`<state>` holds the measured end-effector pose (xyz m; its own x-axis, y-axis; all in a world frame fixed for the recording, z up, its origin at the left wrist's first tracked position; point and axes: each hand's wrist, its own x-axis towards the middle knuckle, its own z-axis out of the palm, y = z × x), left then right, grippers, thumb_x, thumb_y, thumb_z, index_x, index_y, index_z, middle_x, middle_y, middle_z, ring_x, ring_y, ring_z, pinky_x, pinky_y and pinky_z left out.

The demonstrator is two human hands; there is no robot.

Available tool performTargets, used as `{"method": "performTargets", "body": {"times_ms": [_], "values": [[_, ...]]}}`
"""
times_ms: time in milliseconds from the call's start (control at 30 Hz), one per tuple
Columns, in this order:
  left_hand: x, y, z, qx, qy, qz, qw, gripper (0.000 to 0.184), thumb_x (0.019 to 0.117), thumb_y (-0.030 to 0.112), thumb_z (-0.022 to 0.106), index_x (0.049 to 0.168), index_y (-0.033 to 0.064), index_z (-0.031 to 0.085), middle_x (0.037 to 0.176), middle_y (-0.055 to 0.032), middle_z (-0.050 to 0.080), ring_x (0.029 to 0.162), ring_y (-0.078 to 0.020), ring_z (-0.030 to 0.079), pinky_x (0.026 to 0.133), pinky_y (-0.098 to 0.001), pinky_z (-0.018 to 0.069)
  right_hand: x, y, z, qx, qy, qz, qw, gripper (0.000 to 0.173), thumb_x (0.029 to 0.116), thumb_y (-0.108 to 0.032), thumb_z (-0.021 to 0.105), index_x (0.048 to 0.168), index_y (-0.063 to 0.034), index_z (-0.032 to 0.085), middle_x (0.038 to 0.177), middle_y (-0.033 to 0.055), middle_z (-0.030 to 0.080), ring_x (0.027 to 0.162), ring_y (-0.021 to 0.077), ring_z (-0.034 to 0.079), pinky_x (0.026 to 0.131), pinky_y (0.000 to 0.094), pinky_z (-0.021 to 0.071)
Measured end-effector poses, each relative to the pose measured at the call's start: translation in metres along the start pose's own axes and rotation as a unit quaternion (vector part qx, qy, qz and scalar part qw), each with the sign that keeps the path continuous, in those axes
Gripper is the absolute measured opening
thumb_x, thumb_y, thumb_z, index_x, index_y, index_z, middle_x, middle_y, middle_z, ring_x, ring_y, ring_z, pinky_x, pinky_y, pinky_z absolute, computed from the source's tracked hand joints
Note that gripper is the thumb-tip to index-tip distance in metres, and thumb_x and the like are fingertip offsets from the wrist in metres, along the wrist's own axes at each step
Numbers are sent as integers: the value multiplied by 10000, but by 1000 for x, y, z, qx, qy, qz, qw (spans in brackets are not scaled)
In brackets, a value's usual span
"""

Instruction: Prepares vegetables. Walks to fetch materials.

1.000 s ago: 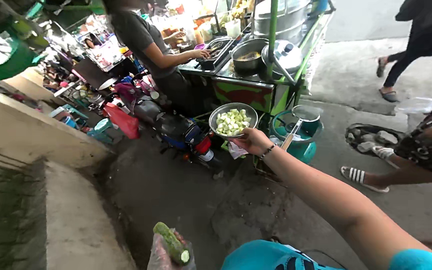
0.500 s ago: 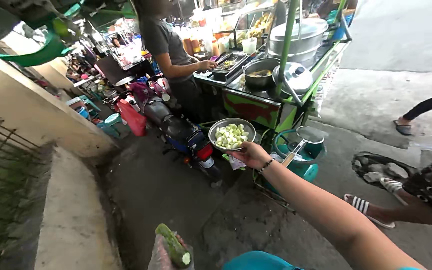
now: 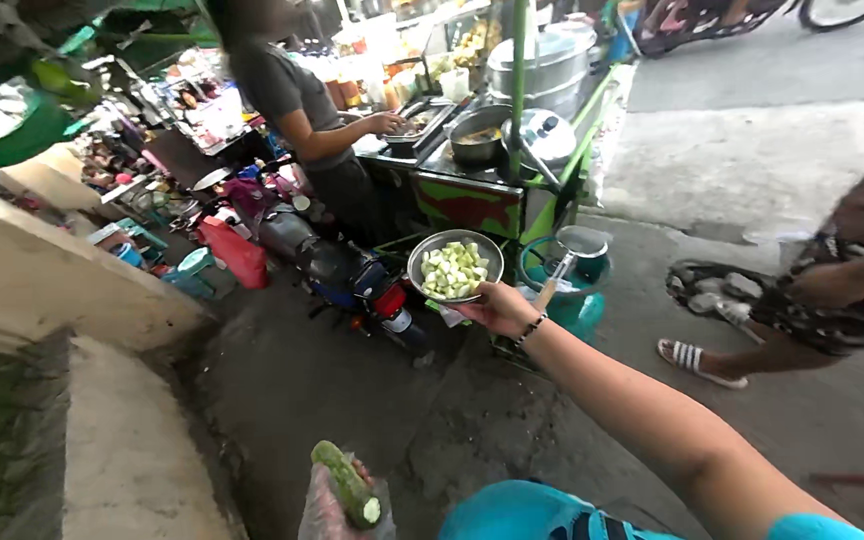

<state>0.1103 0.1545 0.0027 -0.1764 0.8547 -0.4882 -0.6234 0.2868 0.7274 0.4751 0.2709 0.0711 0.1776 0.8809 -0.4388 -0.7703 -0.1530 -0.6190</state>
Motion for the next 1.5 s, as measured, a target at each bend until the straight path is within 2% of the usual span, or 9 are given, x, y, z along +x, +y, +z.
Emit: {"method": "performTargets", "body": {"times_ms": [200, 433, 567, 700, 967, 1200, 1333, 1433, 1500], "values": [[15, 10, -1, 13, -221, -142, 965, 662, 1029, 653, 260, 1185, 103, 595, 940, -62, 685, 784, -174, 717, 641, -335, 623, -94, 55, -86, 41, 48, -58, 996, 535, 1024, -24, 462, 1528, -167, 352, 1086, 243, 708, 866, 341, 754, 763, 444, 649], [45, -7, 4, 101, -466, -354, 804, 694, 941, 668, 521, 1302, 77, 571, 1108, -67, 689, 957, -171, 707, 783, -311, 608, -263, 206, -190, 119, 284, -177, 935, 625, 980, -49, 537, 1555, -203, 346, 1126, 194, 685, 816, 282, 730, 708, 427, 634], [-4, -43, 17, 190, -508, -400, 738, 569, 1028, 576, 424, 1236, 73, 587, 1052, -60, 684, 869, -147, 702, 708, -275, 603, -380, 299, -219, 195, 406, -218, 866, 546, 981, -34, 526, 1499, -129, 382, 1109, 198, 693, 836, 297, 737, 726, 451, 643], [-52, -83, 5, 133, -516, -549, 644, 605, 952, 536, 604, 1294, 42, 529, 1037, -109, 664, 868, -204, 700, 714, -305, 606, -474, 374, -236, 244, 500, -237, 797, 636, 988, -14, 515, 1563, -204, 321, 1146, 213, 681, 864, 325, 734, 748, 463, 635], [-163, -109, -29, 194, -561, -630, 500, 637, 952, 507, 624, 1380, 47, 523, 1154, -143, 685, 955, -242, 721, 769, -362, 628, -559, 451, -281, 311, 544, -291, 723, 668, 996, 4, 479, 1586, -236, 281, 1202, 261, 667, 907, 380, 735, 761, 486, 635], [-245, -136, -62, 243, -555, -620, 498, 647, 968, 589, 535, 1336, 56, 529, 1066, -139, 662, 823, -238, 693, 654, -355, 611, -594, 451, -331, 304, 525, -256, 753, 641, 982, 0, 495, 1559, -206, 311, 1165, 267, 675, 899, 375, 733, 763, 484, 627], [-295, -161, -81, 228, -545, -628, 506, 689, 866, 585, 697, 1294, 57, 586, 1014, -127, 683, 798, -224, 702, 656, -335, 610, -612, 454, -361, 250, 479, -200, 818, 588, 1010, -57, 511, 1548, -197, 319, 1132, 221, 677, 889, 320, 726, 765, 455, 621], [-349, -188, -96, 217, -515, -590, 583, 699, 895, 643, 615, 1265, 51, 572, 941, -108, 674, 760, -207, 702, 631, -327, 613, -648, 439, -383, 162, 424, -122, 883, 592, 1068, -323, 547, 1574, -186, 271, 1179, 247, 686, 933, 379, 737, 774, 499, 630], [-384, -200, -102, 206, -490, -553, 642, 721, 980, 682, 388, 1300, 53, 532, 963, -104, 677, 789, -204, 715, 653, -338, 629, -675, 435, -385, 123, 419, -53, 898, 771, 1027, -541, 551, 1621, -207, 189, 1216, 286, 657, 946, 426, 721, 791, 542, 615]]}}
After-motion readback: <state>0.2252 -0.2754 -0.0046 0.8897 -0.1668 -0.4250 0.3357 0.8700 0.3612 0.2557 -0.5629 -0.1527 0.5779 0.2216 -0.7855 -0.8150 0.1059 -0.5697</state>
